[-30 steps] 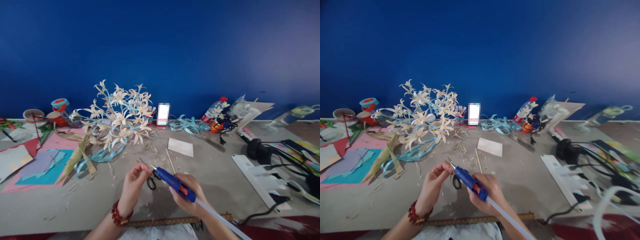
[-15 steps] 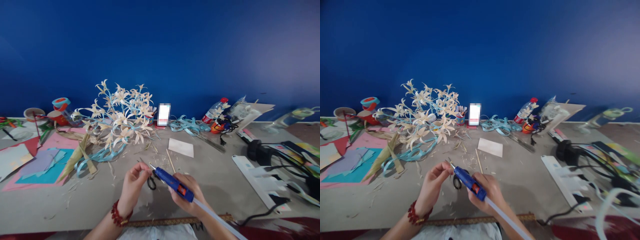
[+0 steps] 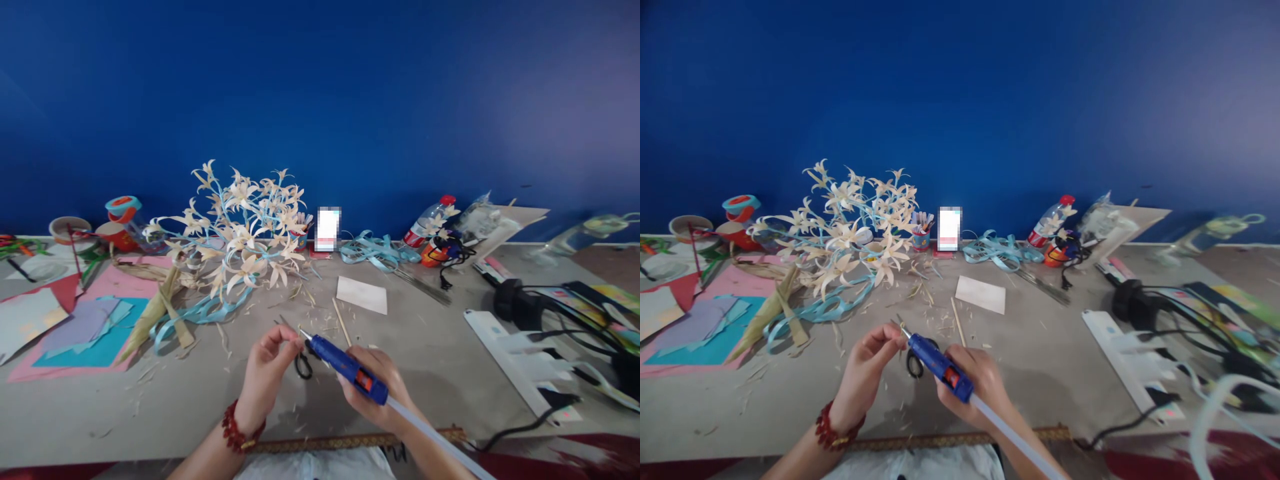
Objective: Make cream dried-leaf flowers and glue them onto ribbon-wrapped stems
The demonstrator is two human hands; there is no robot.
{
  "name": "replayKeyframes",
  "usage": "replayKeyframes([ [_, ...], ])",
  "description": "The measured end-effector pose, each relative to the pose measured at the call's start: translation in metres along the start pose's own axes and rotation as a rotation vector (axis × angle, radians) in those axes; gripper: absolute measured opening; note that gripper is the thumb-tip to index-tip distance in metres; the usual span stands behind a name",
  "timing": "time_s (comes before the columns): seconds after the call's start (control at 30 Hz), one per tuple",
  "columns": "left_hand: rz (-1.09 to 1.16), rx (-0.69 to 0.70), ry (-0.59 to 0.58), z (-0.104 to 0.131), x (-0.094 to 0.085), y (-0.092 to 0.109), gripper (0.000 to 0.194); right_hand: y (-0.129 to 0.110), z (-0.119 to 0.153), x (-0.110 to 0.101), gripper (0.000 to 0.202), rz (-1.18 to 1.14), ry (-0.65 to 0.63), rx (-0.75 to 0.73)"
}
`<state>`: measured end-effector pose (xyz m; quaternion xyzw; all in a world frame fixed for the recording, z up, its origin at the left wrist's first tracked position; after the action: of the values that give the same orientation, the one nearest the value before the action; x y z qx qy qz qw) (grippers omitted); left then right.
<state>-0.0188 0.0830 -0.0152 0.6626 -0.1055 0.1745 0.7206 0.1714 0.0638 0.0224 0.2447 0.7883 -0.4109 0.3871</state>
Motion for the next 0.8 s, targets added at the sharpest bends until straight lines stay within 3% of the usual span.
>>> replayKeyframes([
  [0.3, 0.019, -0.007, -0.007, 0.0002, 0.0012, 0.0023, 0.016, -0.0016, -0.0011, 0.0000, 0.014, -0.020, -0.036, 0.007],
  [0.8, 0.036, -0.015, -0.017, 0.0019, 0.0011, 0.0015, 0.017, -0.0043, -0.0029, -0.0034, 0.013, -0.006, 0.011, -0.001],
])
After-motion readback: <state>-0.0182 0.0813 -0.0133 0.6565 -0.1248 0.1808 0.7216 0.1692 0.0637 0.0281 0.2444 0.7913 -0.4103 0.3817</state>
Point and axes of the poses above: each hand's wrist, its own z-axis away from the middle knuckle, its own x-axis out of the palm, y = z × x, the point moved 5 cm from there along -z, towards the middle knuckle, and after that the axes turned 9 degrees about z, right-handed, at the moved point
